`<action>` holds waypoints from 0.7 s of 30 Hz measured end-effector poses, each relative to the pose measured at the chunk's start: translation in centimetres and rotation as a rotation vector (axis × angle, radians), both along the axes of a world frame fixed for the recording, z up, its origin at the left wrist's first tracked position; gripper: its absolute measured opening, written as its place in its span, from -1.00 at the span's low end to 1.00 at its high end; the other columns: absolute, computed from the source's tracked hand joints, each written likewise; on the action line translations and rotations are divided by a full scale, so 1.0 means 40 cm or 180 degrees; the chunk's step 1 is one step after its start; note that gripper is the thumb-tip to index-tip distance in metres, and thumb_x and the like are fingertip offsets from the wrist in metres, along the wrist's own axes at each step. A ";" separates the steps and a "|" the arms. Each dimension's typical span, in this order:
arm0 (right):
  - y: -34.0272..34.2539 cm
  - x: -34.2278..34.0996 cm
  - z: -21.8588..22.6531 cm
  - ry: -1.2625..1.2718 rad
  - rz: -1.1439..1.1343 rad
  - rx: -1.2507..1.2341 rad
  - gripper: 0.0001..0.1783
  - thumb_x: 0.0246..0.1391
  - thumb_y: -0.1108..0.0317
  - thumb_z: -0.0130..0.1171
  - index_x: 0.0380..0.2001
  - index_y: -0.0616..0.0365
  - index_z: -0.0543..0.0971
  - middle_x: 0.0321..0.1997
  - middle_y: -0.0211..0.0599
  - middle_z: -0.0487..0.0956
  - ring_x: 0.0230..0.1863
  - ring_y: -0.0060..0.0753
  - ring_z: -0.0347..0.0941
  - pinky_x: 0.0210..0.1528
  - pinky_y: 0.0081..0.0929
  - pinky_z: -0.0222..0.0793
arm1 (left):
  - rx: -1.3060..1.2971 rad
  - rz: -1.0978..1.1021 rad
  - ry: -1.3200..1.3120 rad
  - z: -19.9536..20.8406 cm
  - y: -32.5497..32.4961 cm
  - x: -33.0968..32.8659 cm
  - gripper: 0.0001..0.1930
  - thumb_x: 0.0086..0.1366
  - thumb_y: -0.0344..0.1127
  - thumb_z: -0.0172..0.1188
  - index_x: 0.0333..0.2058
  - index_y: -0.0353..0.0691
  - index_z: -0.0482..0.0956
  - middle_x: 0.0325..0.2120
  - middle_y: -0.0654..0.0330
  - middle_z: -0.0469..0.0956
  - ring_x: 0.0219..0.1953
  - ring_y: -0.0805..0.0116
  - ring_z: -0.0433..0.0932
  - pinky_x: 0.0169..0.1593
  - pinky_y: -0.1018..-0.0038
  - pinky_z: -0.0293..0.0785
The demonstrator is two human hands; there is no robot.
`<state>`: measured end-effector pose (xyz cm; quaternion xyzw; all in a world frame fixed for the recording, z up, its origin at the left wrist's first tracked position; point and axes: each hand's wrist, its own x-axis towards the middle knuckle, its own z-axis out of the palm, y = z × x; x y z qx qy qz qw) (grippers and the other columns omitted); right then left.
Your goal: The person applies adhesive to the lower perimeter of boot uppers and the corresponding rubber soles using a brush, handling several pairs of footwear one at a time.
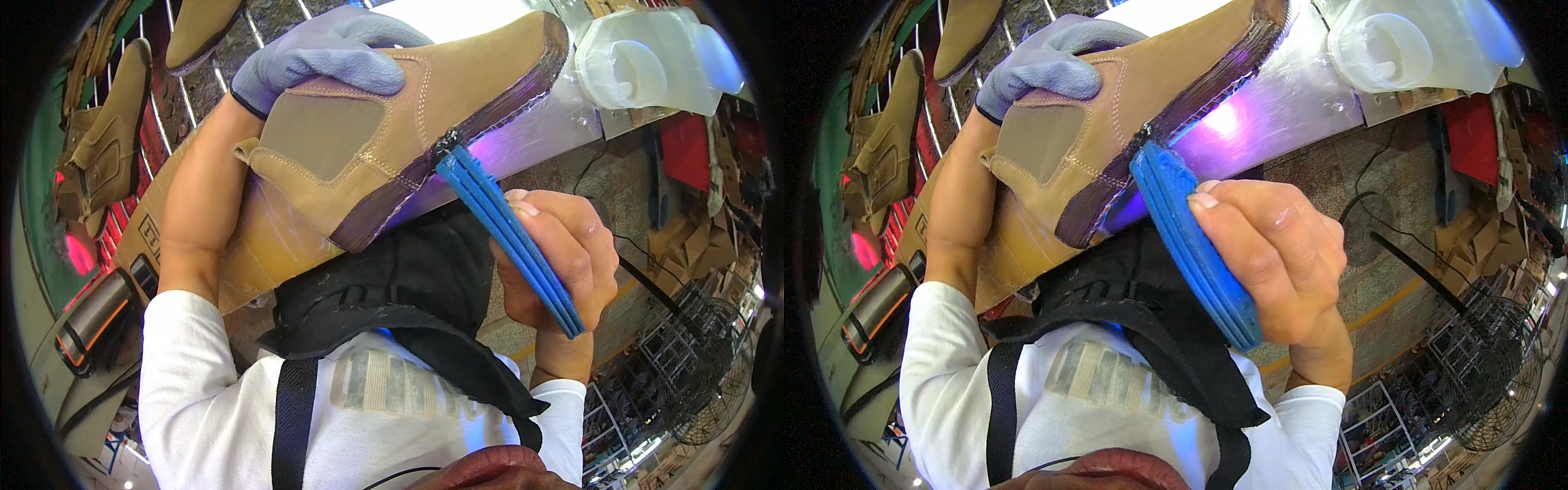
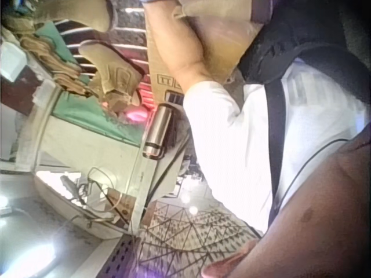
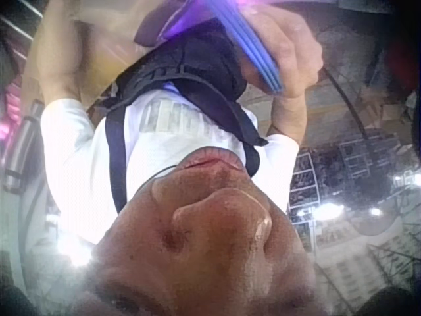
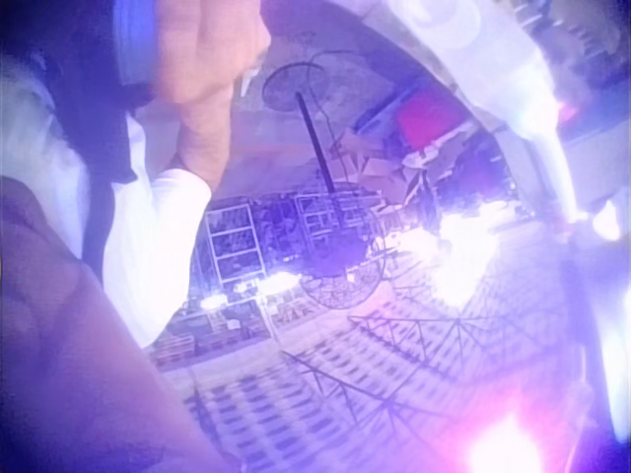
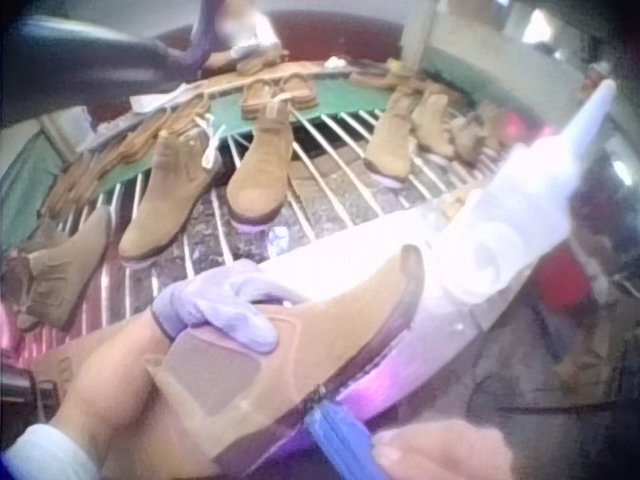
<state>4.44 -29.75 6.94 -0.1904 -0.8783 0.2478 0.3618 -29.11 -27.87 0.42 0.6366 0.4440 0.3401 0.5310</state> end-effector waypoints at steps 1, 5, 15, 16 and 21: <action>-0.004 -0.004 -0.002 0.0006 0.0043 -0.0003 -0.49 -0.21 0.57 0.38 -0.06 0.30 0.62 -0.20 -0.04 0.67 -0.28 -0.09 0.67 -0.32 -0.35 0.64 | -0.0010 -0.0018 -0.0036 0.001 -0.001 0.005 -0.46 0.25 -0.15 0.29 0.11 -0.39 0.57 0.02 0.02 0.63 0.09 0.20 0.57 0.21 0.29 0.43; -0.022 -0.011 0.011 -0.0101 0.0155 -0.0142 -0.56 -0.13 0.53 0.40 -0.08 0.24 0.62 -0.23 -0.07 0.67 -0.30 -0.12 0.68 -0.33 -0.37 0.61 | -0.0054 -0.0096 -0.0249 0.008 -0.002 0.019 -0.42 0.23 -0.07 0.29 0.09 -0.41 0.60 -0.03 0.01 0.64 0.06 0.20 0.59 0.19 0.32 0.43; 0.005 -0.014 -0.059 0.2069 -0.0153 -0.2483 -0.73 0.10 0.53 0.36 -0.14 0.43 0.63 -0.20 -0.13 0.68 -0.18 -0.30 0.62 -0.11 -0.34 0.55 | -0.0409 0.0474 -0.0566 0.011 -0.005 0.032 -0.24 0.16 0.03 0.25 0.18 -0.50 0.50 0.04 0.00 0.61 0.08 0.25 0.58 0.22 0.40 0.42; 0.004 -0.028 -0.071 0.2412 -0.0278 -0.2718 -0.72 0.10 0.53 0.36 -0.12 0.42 0.62 -0.19 -0.15 0.68 -0.17 -0.32 0.61 -0.08 -0.35 0.55 | -0.0519 0.0471 -0.0791 0.023 -0.003 0.044 -0.26 0.18 0.01 0.25 0.19 -0.49 0.49 0.06 0.00 0.61 0.09 0.26 0.58 0.23 0.41 0.43; -0.007 0.009 -0.117 0.1636 -0.0182 -0.1035 -0.71 0.06 0.54 0.38 -0.11 0.32 0.65 -0.13 -0.07 0.69 -0.12 -0.15 0.62 0.02 -0.27 0.50 | -0.0369 0.0732 -0.1104 0.069 -0.015 0.072 -0.32 0.22 -0.09 0.24 0.22 -0.47 0.48 0.08 0.00 0.60 0.11 0.25 0.58 0.26 0.40 0.42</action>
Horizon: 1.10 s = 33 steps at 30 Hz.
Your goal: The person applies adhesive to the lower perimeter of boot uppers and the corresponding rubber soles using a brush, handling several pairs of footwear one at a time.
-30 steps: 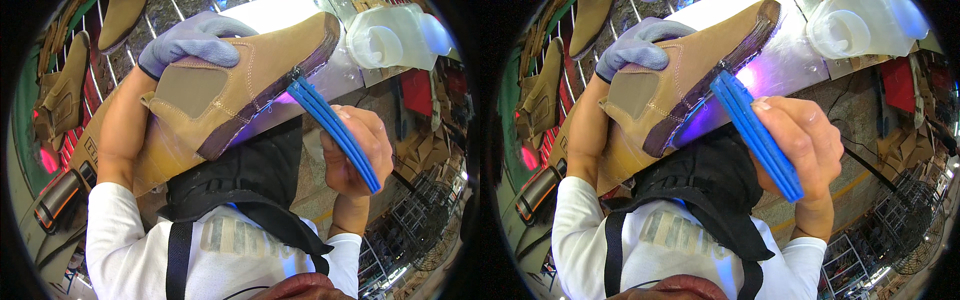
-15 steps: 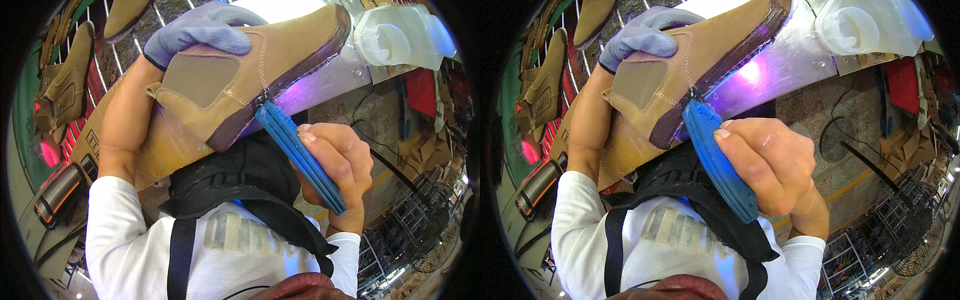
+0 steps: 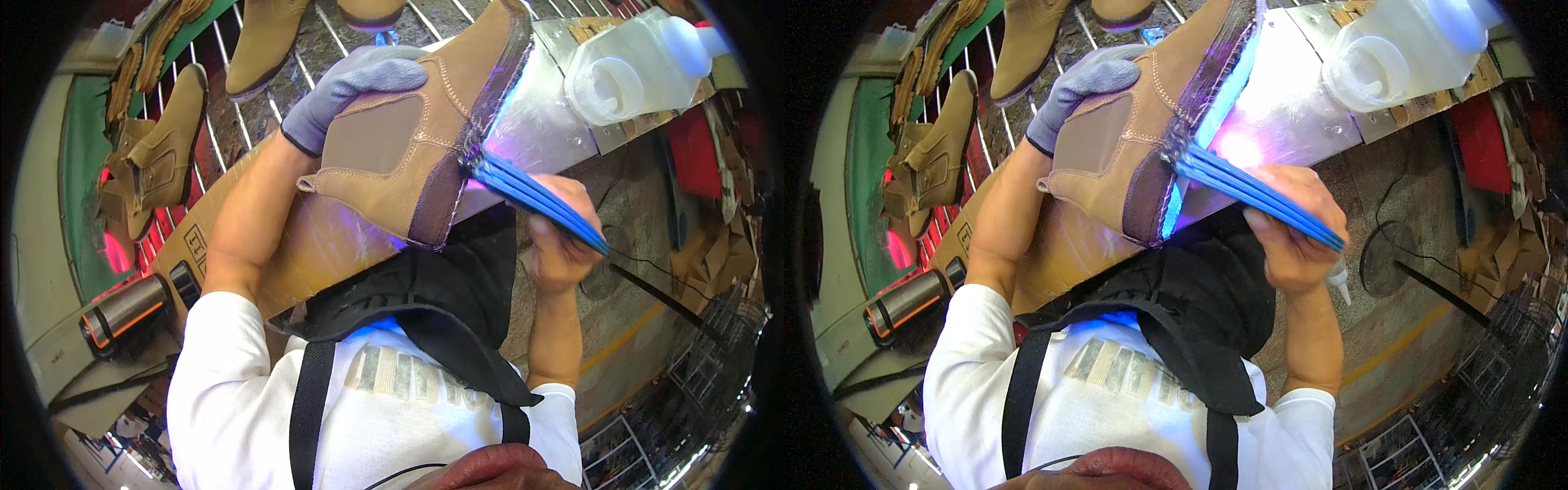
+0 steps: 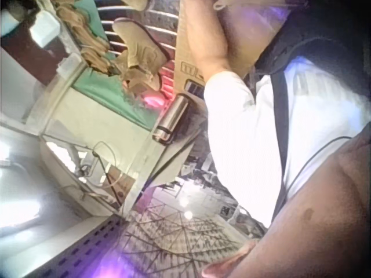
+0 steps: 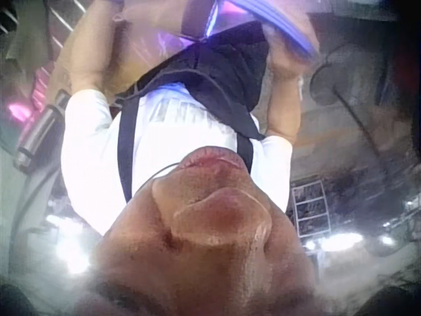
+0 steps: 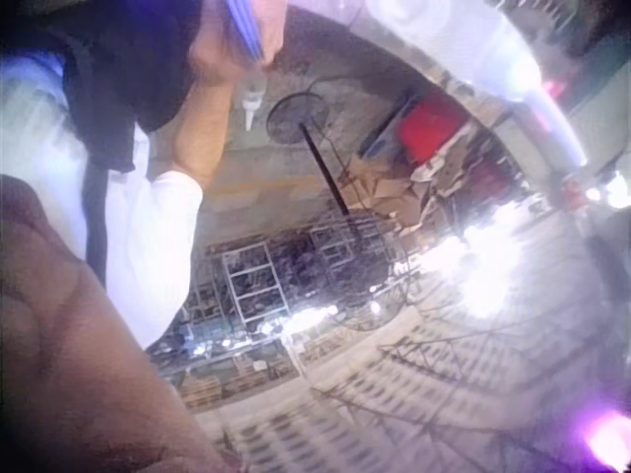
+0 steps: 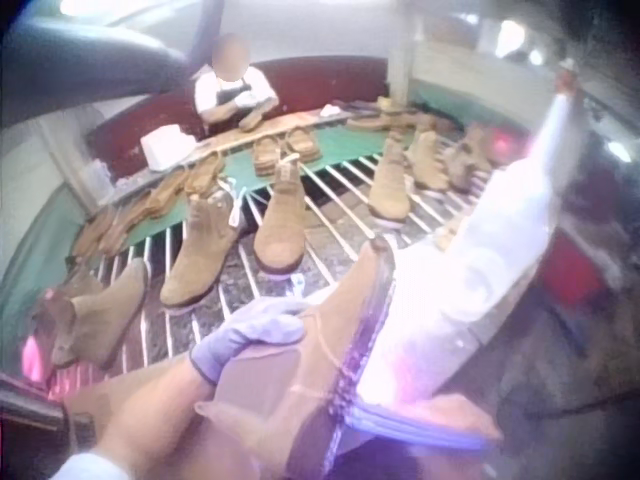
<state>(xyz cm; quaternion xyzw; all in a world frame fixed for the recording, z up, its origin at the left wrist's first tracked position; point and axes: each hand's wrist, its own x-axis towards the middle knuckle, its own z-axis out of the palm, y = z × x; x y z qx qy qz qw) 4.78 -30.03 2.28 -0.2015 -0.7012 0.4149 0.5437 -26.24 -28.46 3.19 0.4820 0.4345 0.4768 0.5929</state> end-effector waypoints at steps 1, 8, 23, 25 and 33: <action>0.007 0.009 0.020 0.0006 0.0100 -0.0004 -0.71 0.06 0.54 0.38 -0.11 0.33 0.65 -0.14 -0.07 0.70 -0.11 -0.16 0.62 0.02 -0.27 0.50 | -0.0087 -0.0106 0.0038 0.009 -0.001 -0.006 -0.35 0.23 -0.12 0.23 0.21 -0.46 0.49 0.09 0.00 0.60 0.12 0.24 0.58 0.27 0.39 0.41; 0.042 0.024 0.122 -0.0559 0.0048 0.0727 -0.71 0.04 0.55 0.43 -0.14 0.34 0.65 -0.19 -0.05 0.71 -0.16 -0.13 0.67 -0.09 -0.34 0.58 | 0.1678 -0.0383 0.1315 0.021 0.008 -0.044 -0.64 0.37 -0.22 0.19 0.10 -0.17 0.62 0.02 0.01 0.62 0.01 0.13 0.62 0.12 0.38 0.49; 0.066 0.030 0.160 -0.0802 0.0177 0.0922 -0.72 0.01 0.55 0.45 -0.17 0.36 0.66 -0.24 -0.07 0.71 -0.22 -0.17 0.68 -0.16 -0.38 0.58 | 0.2168 -0.0613 0.2039 0.043 0.025 -0.061 -0.63 0.34 -0.33 0.17 0.11 0.05 0.61 0.03 -0.05 0.60 -0.02 -0.08 0.64 0.07 0.26 0.57; 0.068 0.030 0.159 -0.0776 0.0361 0.0905 -0.71 0.01 0.56 0.44 -0.16 0.34 0.67 -0.24 -0.09 0.71 -0.21 -0.18 0.68 -0.14 -0.39 0.57 | 0.1653 -0.0505 0.1788 0.051 0.017 -0.059 -0.60 0.31 -0.26 0.18 0.12 -0.11 0.59 0.05 -0.01 0.61 0.01 0.06 0.63 0.13 0.32 0.52; 0.055 0.026 0.173 -0.0868 0.0646 0.0865 -0.67 -0.03 0.55 0.46 -0.15 0.35 0.67 -0.25 -0.10 0.72 -0.21 -0.15 0.68 -0.13 -0.39 0.57 | 0.0166 0.0048 0.1526 0.147 -0.026 -0.001 -0.40 0.27 -0.11 0.29 0.11 -0.53 0.56 -0.02 0.05 0.66 0.06 0.36 0.56 0.19 0.44 0.40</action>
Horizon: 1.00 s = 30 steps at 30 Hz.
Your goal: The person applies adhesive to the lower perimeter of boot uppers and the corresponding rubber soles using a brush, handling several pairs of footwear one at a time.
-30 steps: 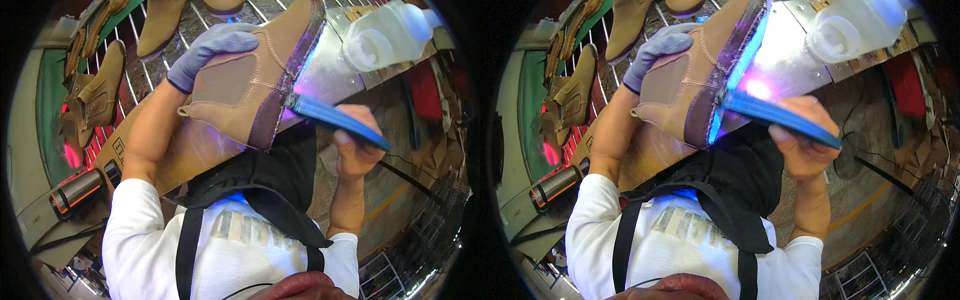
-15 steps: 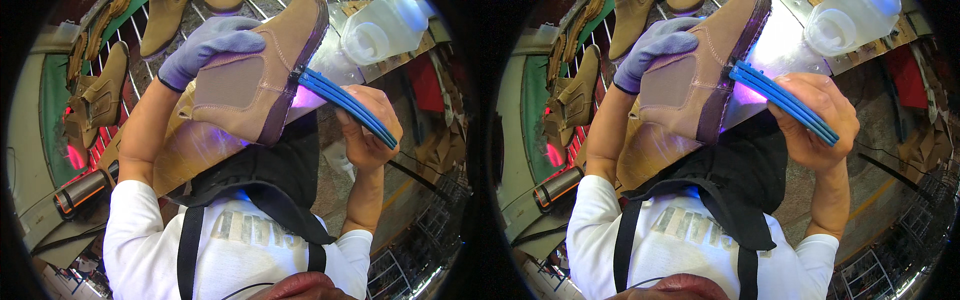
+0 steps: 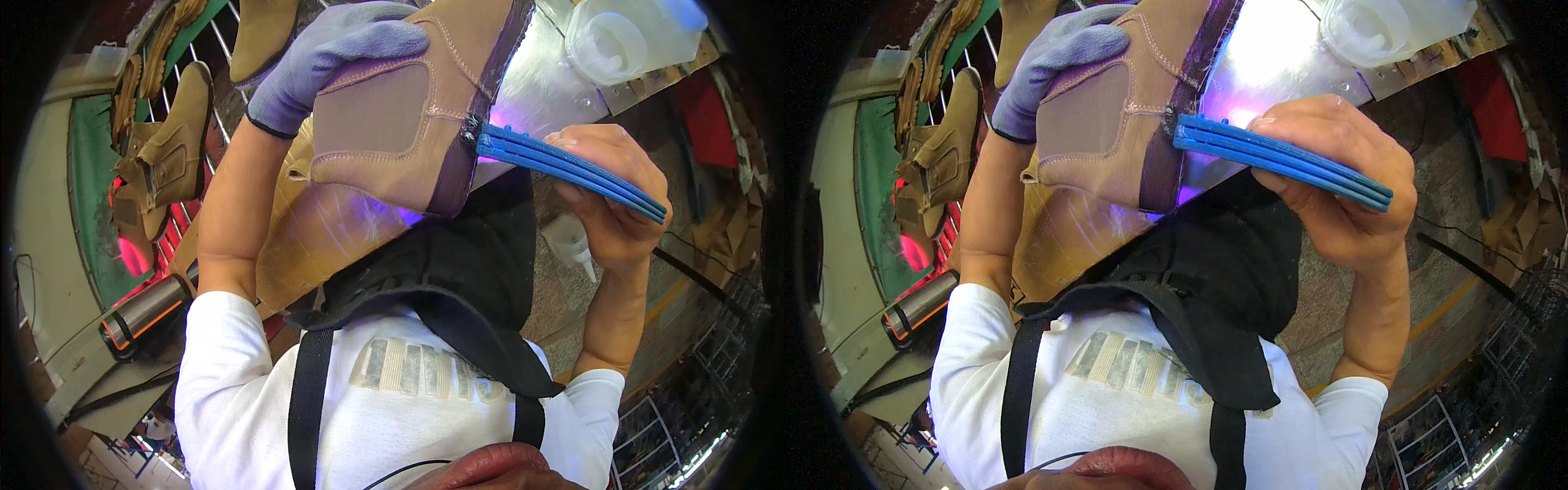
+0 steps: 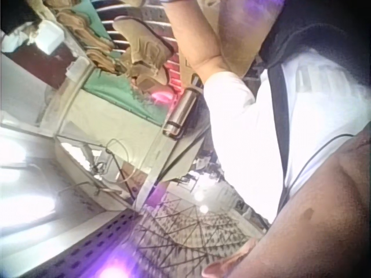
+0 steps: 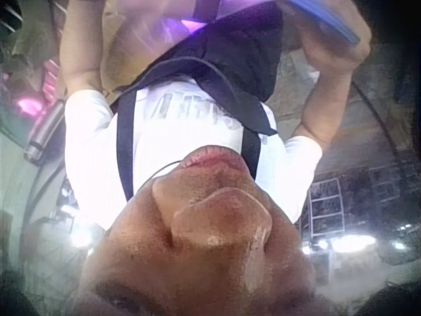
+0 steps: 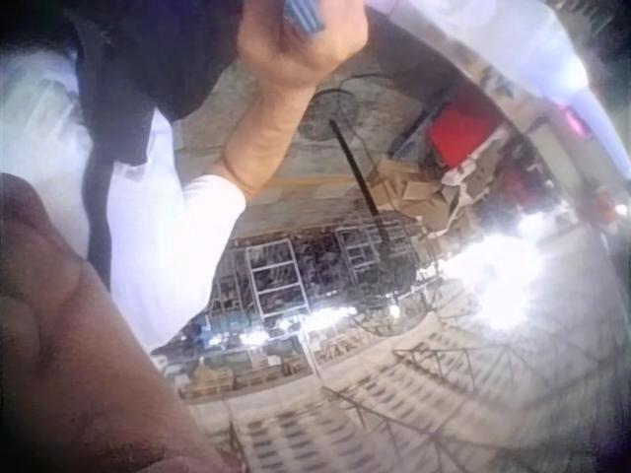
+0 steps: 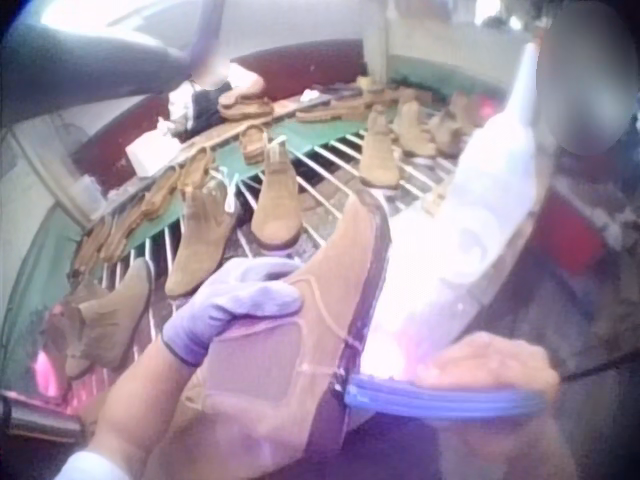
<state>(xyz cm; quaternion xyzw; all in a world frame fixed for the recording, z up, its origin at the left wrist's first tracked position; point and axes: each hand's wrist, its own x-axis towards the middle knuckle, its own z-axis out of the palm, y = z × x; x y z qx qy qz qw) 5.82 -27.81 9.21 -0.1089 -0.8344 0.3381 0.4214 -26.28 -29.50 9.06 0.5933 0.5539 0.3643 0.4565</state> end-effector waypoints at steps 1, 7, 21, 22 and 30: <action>-0.003 0.001 0.006 -0.0032 0.0028 -0.0011 -0.67 -0.04 0.55 0.45 -0.15 0.35 0.66 -0.25 -0.09 0.72 -0.22 -0.15 0.68 -0.13 -0.38 0.57 | -0.0018 -0.0013 -0.0066 0.013 -0.002 0.006 -0.41 0.27 -0.11 0.29 0.11 -0.52 0.56 -0.02 0.05 0.65 0.06 0.36 0.56 0.19 0.44 0.40; -0.023 0.014 0.018 0.0012 0.0083 -0.0262 -0.70 -0.02 0.58 0.43 -0.16 0.37 0.67 -0.23 -0.05 0.71 -0.21 -0.15 0.67 -0.14 -0.36 0.56 | 0.0046 -0.0041 -0.0147 0.022 -0.007 0.007 -0.42 0.28 -0.11 0.29 0.12 -0.51 0.56 -0.02 0.08 0.65 0.05 0.36 0.56 0.19 0.45 0.39; -0.007 -0.001 0.029 -0.0019 0.0241 -0.0047 -0.71 -0.02 0.62 0.42 -0.16 0.41 0.67 -0.23 -0.05 0.69 -0.20 -0.21 0.65 -0.14 -0.39 0.56 | -0.0004 0.0309 0.0082 0.017 -0.024 -0.007 -0.43 0.28 -0.11 0.31 0.09 -0.51 0.57 -0.06 0.10 0.65 0.01 0.39 0.58 0.13 0.49 0.44; -0.009 -0.002 0.035 -0.0059 0.0240 -0.0025 -0.70 -0.02 0.63 0.42 -0.16 0.41 0.67 -0.23 -0.05 0.69 -0.20 -0.20 0.65 -0.14 -0.38 0.56 | -0.0072 0.0362 -0.0052 0.018 -0.025 -0.006 -0.44 0.28 -0.12 0.31 0.09 -0.51 0.58 -0.07 0.11 0.65 -0.01 0.41 0.59 0.12 0.50 0.45; -0.002 0.008 0.063 -0.0450 0.0479 0.0155 -0.65 -0.04 0.51 0.42 -0.14 0.40 0.65 -0.19 0.02 0.68 -0.13 -0.09 0.64 -0.05 -0.30 0.56 | -0.0467 0.0436 -0.0964 0.043 -0.044 0.019 -0.58 0.31 -0.21 0.30 0.03 -0.42 0.63 -0.19 0.24 0.67 -0.15 0.53 0.61 0.01 0.56 0.51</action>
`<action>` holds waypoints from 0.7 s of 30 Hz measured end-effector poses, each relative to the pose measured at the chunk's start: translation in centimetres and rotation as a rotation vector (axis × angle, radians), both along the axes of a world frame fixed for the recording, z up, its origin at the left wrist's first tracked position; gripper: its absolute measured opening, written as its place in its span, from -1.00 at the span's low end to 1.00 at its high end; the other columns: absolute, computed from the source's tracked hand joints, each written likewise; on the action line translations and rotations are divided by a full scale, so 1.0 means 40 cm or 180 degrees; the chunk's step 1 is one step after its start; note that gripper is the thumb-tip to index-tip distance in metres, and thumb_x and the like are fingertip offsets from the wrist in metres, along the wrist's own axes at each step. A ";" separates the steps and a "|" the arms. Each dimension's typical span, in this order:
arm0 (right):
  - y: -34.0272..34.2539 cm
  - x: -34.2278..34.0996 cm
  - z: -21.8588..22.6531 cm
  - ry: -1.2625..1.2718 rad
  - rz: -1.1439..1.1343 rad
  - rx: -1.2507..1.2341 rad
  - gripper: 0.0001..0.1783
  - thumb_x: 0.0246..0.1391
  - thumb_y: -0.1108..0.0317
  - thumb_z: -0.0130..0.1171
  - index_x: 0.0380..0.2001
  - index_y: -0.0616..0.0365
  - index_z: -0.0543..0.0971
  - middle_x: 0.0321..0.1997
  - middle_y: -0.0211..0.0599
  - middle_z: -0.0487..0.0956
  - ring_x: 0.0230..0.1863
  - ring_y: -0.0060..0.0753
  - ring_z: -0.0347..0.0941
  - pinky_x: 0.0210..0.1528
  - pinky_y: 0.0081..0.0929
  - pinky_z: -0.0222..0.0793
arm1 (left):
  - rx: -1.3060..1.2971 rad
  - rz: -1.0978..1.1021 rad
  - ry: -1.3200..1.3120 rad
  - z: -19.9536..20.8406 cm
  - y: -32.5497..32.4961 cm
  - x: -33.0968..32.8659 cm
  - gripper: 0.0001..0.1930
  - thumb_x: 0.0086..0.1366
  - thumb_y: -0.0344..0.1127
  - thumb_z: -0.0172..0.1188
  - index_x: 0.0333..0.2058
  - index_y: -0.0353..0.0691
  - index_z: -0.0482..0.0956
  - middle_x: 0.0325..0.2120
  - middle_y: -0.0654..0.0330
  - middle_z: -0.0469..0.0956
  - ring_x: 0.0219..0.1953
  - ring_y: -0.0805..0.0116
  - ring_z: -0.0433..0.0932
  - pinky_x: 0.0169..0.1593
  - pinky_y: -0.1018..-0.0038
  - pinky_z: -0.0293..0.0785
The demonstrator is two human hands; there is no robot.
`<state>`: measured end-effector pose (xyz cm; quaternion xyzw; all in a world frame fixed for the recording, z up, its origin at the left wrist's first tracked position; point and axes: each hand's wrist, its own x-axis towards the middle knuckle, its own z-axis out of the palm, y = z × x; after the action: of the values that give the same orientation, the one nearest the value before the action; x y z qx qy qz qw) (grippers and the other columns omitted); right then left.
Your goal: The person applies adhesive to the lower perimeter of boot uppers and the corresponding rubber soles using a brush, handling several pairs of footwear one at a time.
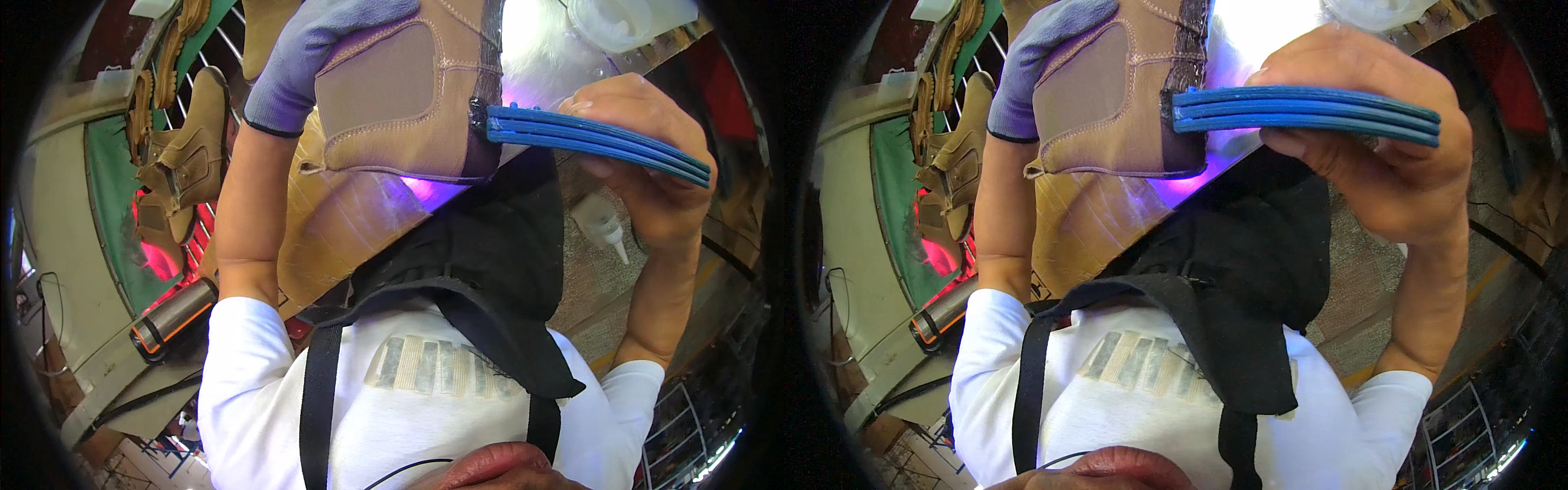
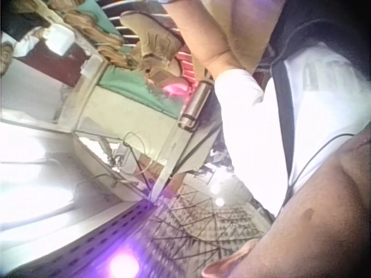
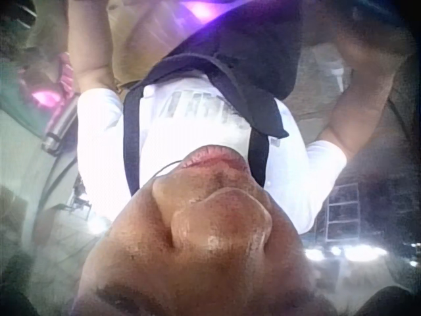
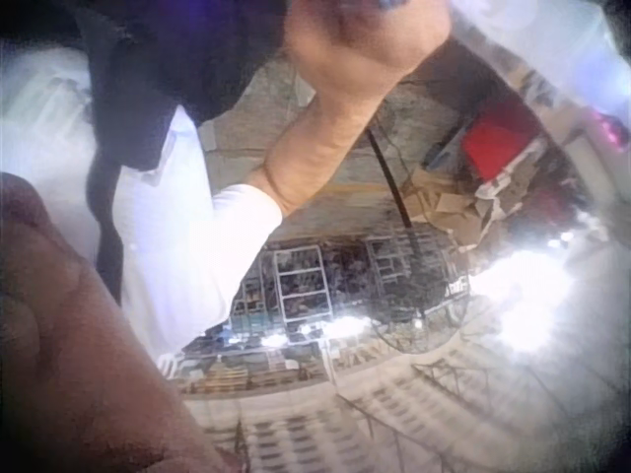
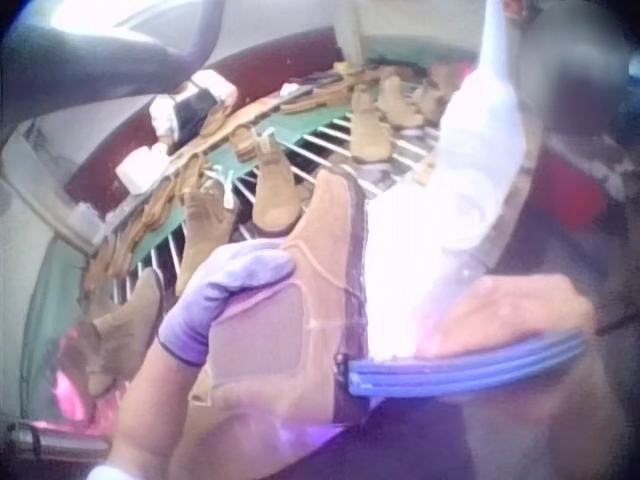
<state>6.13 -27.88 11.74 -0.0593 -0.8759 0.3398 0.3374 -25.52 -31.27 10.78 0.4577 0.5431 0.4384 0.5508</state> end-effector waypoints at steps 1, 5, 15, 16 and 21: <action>-0.004 0.001 0.013 -0.0057 0.0004 0.0022 -0.65 -0.03 0.50 0.41 -0.14 0.41 0.65 -0.19 0.02 0.68 -0.13 -0.08 0.64 -0.04 -0.30 0.56 | 0.0017 0.0003 -0.0139 -0.004 0.003 -0.005 -0.60 0.31 -0.23 0.29 0.01 -0.39 0.64 -0.19 0.24 0.68 -0.16 0.52 0.62 -0.01 0.56 0.52; -0.018 0.002 0.053 -0.0351 0.0030 0.0102 -0.63 0.03 0.44 0.38 -0.10 0.41 0.62 -0.18 0.05 0.67 -0.11 -0.05 0.65 -0.02 -0.28 0.56 | -0.0310 0.0402 -0.0664 0.000 -0.010 -0.003 -0.72 0.33 -0.27 0.27 -0.05 -0.29 0.67 -0.20 0.25 0.69 -0.19 0.49 0.65 -0.03 0.55 0.56; -0.031 0.032 0.129 -0.1281 0.0102 0.0849 -0.53 0.19 0.35 0.27 0.12 0.37 0.50 0.03 0.18 0.57 0.03 0.02 0.62 0.13 -0.27 0.57 | -0.0175 0.0505 -0.1425 -0.018 0.003 -0.017 -0.84 0.38 -0.33 0.24 -0.12 -0.19 0.68 -0.21 0.26 0.70 -0.19 0.44 0.67 -0.03 0.48 0.61; -0.034 0.034 0.136 -0.1333 0.0082 0.0896 -0.52 0.18 0.36 0.28 0.13 0.36 0.50 0.04 0.18 0.57 0.04 0.03 0.62 0.15 -0.26 0.57 | -0.0181 0.0475 -0.1482 -0.019 0.006 -0.018 -0.83 0.38 -0.33 0.23 -0.11 -0.19 0.68 -0.20 0.25 0.70 -0.18 0.43 0.68 -0.02 0.47 0.62; -0.056 0.029 0.150 -0.1455 -0.0110 0.1206 -0.48 0.13 0.40 0.31 0.14 0.33 0.50 0.06 0.16 0.58 0.07 0.03 0.62 0.17 -0.23 0.57 | 0.0045 0.0324 -0.1663 -0.037 0.031 -0.037 -0.83 0.41 -0.34 0.21 -0.10 -0.23 0.67 -0.19 0.19 0.71 -0.15 0.36 0.70 0.03 0.41 0.62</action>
<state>7.27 -30.12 17.75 -0.0851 -0.9759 0.1424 0.1422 -26.98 -30.03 9.30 0.3049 0.4017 0.5726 0.6464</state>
